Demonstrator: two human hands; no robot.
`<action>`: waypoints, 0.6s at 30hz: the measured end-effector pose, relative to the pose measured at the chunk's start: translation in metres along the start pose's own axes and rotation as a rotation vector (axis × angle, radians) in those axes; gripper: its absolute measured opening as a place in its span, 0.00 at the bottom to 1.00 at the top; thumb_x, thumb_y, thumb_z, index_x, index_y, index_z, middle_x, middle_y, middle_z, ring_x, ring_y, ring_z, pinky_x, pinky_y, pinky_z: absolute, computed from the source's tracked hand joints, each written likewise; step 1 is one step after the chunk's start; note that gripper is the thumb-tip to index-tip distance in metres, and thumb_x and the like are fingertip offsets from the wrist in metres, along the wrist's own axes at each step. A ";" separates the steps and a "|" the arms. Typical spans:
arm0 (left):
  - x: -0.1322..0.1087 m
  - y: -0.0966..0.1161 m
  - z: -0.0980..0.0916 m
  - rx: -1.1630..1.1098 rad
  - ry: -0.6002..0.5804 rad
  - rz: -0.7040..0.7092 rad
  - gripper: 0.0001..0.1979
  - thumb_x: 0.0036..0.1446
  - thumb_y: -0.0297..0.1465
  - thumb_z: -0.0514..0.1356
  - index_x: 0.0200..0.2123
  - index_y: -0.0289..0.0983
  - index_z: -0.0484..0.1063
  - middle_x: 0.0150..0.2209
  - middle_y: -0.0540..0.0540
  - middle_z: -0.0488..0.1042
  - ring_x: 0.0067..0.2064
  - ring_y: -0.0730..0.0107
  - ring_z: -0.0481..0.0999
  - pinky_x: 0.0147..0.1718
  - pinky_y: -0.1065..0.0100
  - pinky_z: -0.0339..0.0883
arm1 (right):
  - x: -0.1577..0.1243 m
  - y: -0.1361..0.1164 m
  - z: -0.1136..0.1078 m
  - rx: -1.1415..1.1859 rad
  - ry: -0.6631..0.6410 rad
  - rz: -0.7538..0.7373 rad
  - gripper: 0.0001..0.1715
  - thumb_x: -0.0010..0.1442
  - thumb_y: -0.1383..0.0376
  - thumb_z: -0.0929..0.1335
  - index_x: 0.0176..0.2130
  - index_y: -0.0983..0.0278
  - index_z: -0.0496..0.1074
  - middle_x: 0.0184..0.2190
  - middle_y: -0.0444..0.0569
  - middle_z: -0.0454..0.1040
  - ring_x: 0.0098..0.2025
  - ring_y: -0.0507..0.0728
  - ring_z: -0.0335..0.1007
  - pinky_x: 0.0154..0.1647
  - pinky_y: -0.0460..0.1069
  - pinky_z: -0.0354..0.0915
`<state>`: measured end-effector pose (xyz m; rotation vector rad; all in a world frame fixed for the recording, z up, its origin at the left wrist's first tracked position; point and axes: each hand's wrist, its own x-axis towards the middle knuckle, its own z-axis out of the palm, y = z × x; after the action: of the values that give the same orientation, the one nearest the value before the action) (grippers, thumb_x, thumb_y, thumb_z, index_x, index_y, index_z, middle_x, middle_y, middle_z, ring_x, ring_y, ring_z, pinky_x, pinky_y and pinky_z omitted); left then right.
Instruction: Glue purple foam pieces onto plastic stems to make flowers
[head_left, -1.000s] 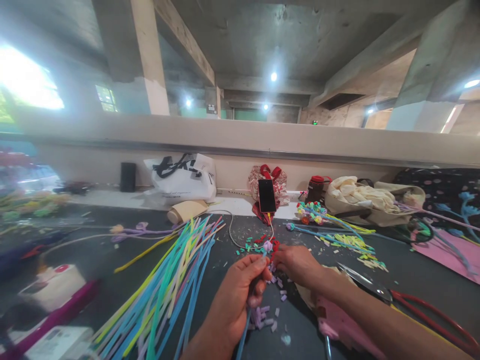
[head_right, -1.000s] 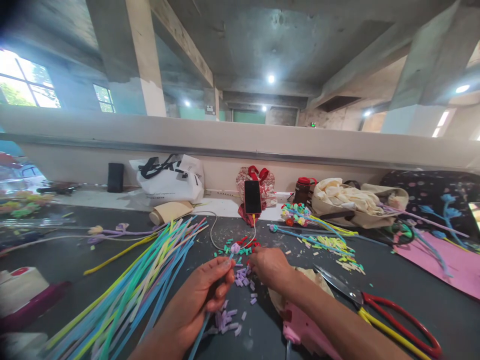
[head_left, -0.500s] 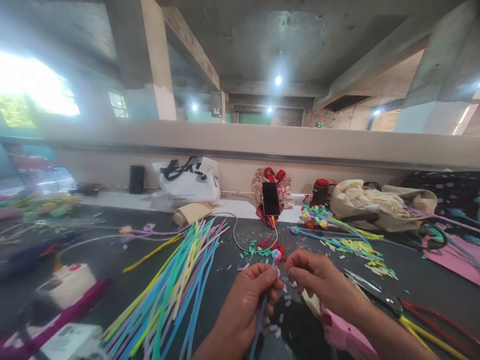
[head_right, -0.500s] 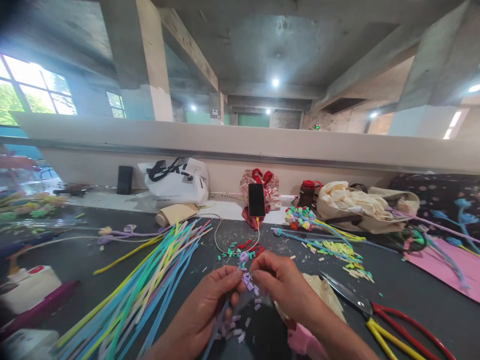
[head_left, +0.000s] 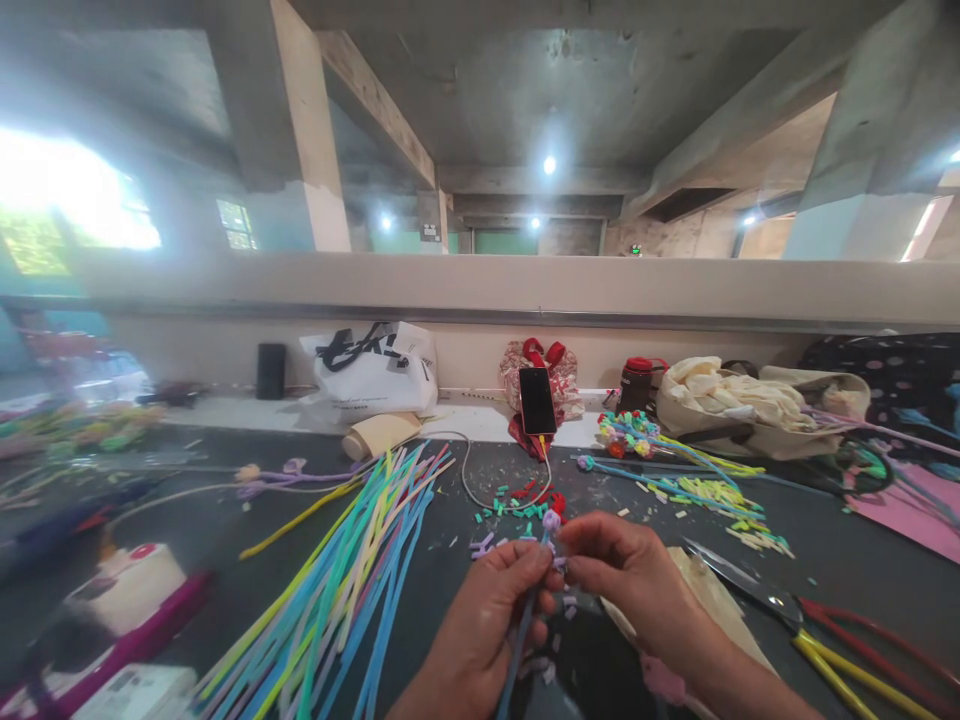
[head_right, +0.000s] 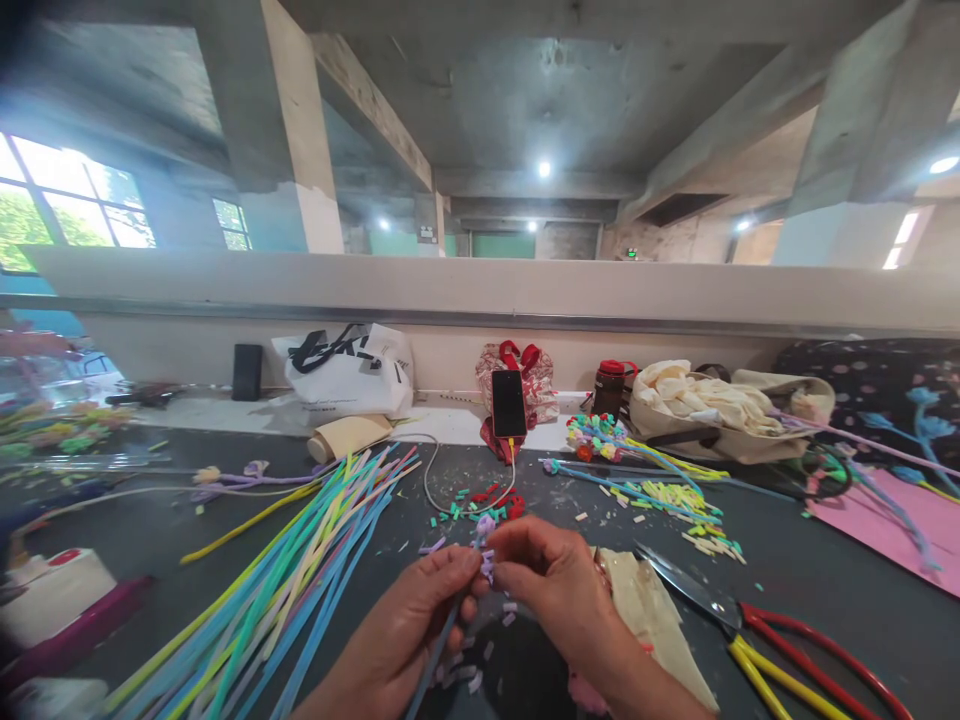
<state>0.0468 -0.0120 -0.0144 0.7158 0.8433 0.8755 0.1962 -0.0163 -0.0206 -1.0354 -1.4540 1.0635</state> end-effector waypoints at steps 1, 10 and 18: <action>0.001 -0.001 0.000 0.006 0.003 -0.003 0.07 0.47 0.31 0.60 0.27 0.33 0.65 0.19 0.54 0.68 0.14 0.86 0.61 0.12 0.83 0.54 | 0.000 0.001 0.000 -0.011 0.008 -0.011 0.09 0.45 0.69 0.70 0.32 0.63 0.73 0.25 0.43 0.74 0.28 0.53 0.69 0.30 0.45 0.63; 0.000 -0.006 -0.001 0.057 -0.029 0.030 0.10 0.47 0.33 0.60 0.24 0.32 0.67 0.17 0.54 0.65 0.14 0.86 0.59 0.11 0.83 0.53 | -0.004 -0.003 0.003 -0.260 0.042 -0.074 0.11 0.49 0.71 0.66 0.36 0.62 0.71 0.27 0.43 0.75 0.29 0.53 0.70 0.30 0.45 0.64; 0.001 -0.003 -0.001 -0.030 -0.036 -0.053 0.10 0.48 0.32 0.58 0.20 0.32 0.67 0.12 0.55 0.61 0.12 0.85 0.58 0.11 0.83 0.51 | -0.002 -0.008 0.000 -0.055 0.077 -0.018 0.05 0.51 0.66 0.67 0.31 0.63 0.71 0.22 0.42 0.73 0.24 0.51 0.68 0.23 0.43 0.62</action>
<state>0.0472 -0.0127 -0.0180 0.6788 0.8119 0.8240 0.1957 -0.0204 -0.0132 -1.0893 -1.4341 0.9651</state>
